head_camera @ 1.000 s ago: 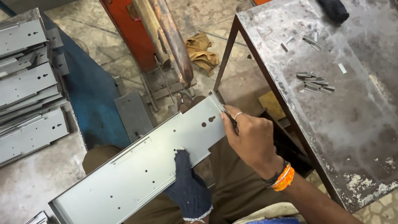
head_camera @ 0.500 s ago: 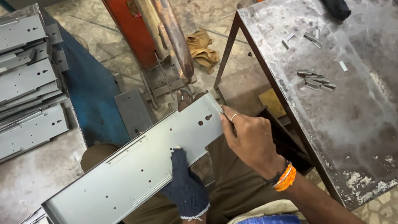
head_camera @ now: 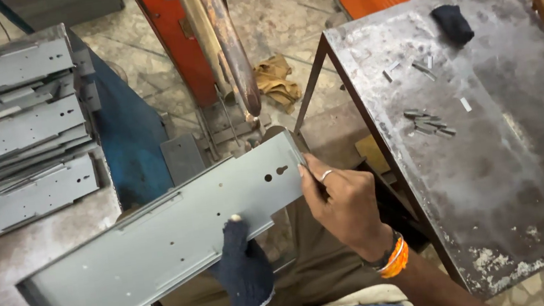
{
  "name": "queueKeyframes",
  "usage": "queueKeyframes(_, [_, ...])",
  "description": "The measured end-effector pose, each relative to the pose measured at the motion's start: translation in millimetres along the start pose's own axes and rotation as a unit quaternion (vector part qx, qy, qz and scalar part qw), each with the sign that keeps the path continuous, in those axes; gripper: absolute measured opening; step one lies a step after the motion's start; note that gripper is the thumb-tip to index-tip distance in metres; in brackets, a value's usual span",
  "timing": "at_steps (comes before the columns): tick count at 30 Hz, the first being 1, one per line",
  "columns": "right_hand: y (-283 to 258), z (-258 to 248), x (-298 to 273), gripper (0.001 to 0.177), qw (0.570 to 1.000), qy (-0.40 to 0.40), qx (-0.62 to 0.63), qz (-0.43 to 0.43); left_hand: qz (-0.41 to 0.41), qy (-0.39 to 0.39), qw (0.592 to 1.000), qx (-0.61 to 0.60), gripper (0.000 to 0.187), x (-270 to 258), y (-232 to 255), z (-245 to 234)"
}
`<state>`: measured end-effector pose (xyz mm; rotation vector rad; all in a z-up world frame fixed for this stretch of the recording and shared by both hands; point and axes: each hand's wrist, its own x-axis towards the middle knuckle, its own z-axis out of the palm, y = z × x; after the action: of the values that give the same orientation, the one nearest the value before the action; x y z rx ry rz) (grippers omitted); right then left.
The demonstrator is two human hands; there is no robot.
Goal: The person holds a long sheet-metal panel on their lap, picks small metal pins from the worktable, inserts them into pre-drilled holes in the panel, and uses a foot-operated arbor press to press each pin flush into the panel, repeating the cycle and setting finished panels on a stack.
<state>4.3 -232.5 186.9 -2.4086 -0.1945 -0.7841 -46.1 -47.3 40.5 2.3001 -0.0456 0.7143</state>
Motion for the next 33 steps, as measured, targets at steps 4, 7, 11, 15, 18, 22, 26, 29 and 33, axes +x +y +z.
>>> queueKeyframes(4, [-12, -1, 16, 0.017, 0.999, 0.021, 0.026, -0.031, -0.014, -0.033, 0.999, -0.029, 0.057, 29, 10, -14])
queueKeyframes(7, [-15, 8, 29, 0.017, 0.999, 0.014, 0.034, -0.015, 0.011, -0.025, 0.999, -0.033, 0.056, 51, 10, -16])
queueKeyframes(11, [-14, 20, 41, 0.018, 0.999, 0.014, 0.016, -0.027, 0.017, 0.021, 0.999, -0.03, 0.046, 79, 16, -19])
queueKeyframes(15, [-12, 24, 49, 0.012, 1.0, -0.017, 0.01, 0.009, 0.009, 0.035, 0.998, -0.044, 0.042, 98, 26, -26])
queueKeyframes(18, [-14, 24, 56, 0.013, 1.0, -0.003, -0.005, -0.001, 0.012, 0.029, 0.995, -0.095, 0.044, 105, 29, -28])
queueKeyframes(22, [-13, 25, 51, 0.014, 1.0, -0.014, -0.016, -0.006, 0.007, 0.011, 0.996, -0.083, 0.046, 100, 27, -32])
queueKeyframes(26, [-17, 22, 55, 0.016, 0.999, -0.013, -0.041, -0.017, 0.002, -0.003, 0.998, -0.069, 0.049, 101, 24, -35])
queueKeyframes(29, [-22, 19, 57, 0.016, 0.999, -0.035, -0.018, 0.014, 0.01, -0.012, 0.998, -0.064, 0.05, 110, 23, -31])
queueKeyframes(33, [-13, 29, 49, 0.024, 0.998, -0.039, -0.05, 0.014, 0.016, -0.015, 0.998, -0.057, 0.051, 114, 20, -26])
